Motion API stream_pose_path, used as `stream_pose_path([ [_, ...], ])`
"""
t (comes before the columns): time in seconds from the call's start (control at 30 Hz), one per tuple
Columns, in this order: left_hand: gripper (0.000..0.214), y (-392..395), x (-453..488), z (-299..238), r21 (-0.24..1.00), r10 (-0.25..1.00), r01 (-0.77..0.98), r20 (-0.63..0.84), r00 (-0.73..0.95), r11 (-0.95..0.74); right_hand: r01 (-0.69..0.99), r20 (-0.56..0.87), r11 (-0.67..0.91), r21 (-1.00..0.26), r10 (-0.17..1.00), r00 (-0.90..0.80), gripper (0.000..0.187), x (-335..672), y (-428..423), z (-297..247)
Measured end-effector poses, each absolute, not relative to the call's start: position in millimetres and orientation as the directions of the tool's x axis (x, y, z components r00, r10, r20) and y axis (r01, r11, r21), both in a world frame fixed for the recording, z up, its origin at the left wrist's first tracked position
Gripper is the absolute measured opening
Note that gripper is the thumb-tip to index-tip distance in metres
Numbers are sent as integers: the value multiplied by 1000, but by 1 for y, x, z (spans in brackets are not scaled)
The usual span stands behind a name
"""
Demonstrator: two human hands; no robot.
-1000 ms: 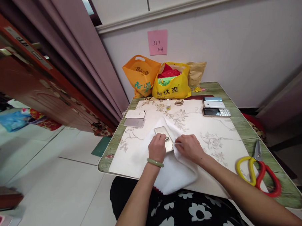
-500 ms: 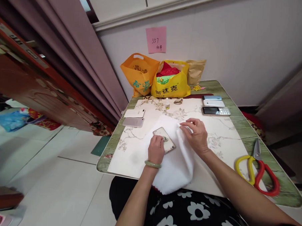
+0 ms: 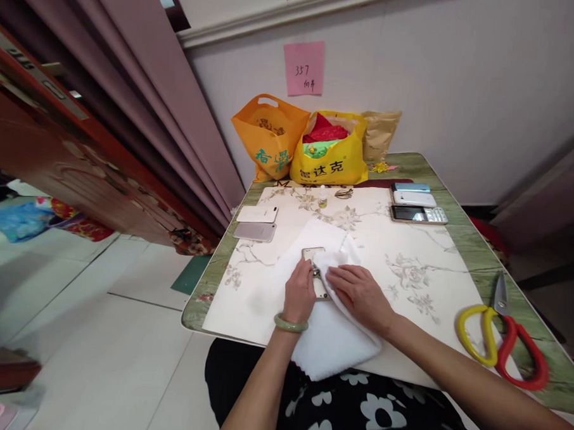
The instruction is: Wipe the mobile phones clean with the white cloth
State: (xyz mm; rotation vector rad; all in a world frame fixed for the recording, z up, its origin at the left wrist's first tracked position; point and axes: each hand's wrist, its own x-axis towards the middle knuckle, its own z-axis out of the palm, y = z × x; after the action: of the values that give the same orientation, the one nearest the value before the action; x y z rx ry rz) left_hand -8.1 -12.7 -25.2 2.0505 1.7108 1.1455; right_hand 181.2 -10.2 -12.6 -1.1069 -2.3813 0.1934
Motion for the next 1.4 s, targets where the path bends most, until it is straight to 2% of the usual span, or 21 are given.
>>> stream_pose_path([
  [0.3,30,-11,-9,-30,549,899,779,435,44,-303,764,323,619,-182,771,-548,35,145,53,-13],
  [0.43,29,-12,-10,-28,584,906,753,422,38,-303,761,309,628,-160,764,-566,37,143,52,-14],
  [0.73,27,-11,-11,-32,627,915,726,403,9,-283,702,344,681,-210,723,-599,34,179,-41,-7],
  [1.1,28,-11,-12,-31,620,909,726,417,14,-296,799,309,573,-180,805,-507,43,149,54,-11],
  [1.2,27,-11,-11,-29,627,912,722,411,13,-293,790,324,589,-171,790,-520,44,149,42,-11],
  [1.4,25,-11,-11,-30,635,917,717,400,12,-287,720,331,666,-195,736,-591,40,175,-35,-7],
])
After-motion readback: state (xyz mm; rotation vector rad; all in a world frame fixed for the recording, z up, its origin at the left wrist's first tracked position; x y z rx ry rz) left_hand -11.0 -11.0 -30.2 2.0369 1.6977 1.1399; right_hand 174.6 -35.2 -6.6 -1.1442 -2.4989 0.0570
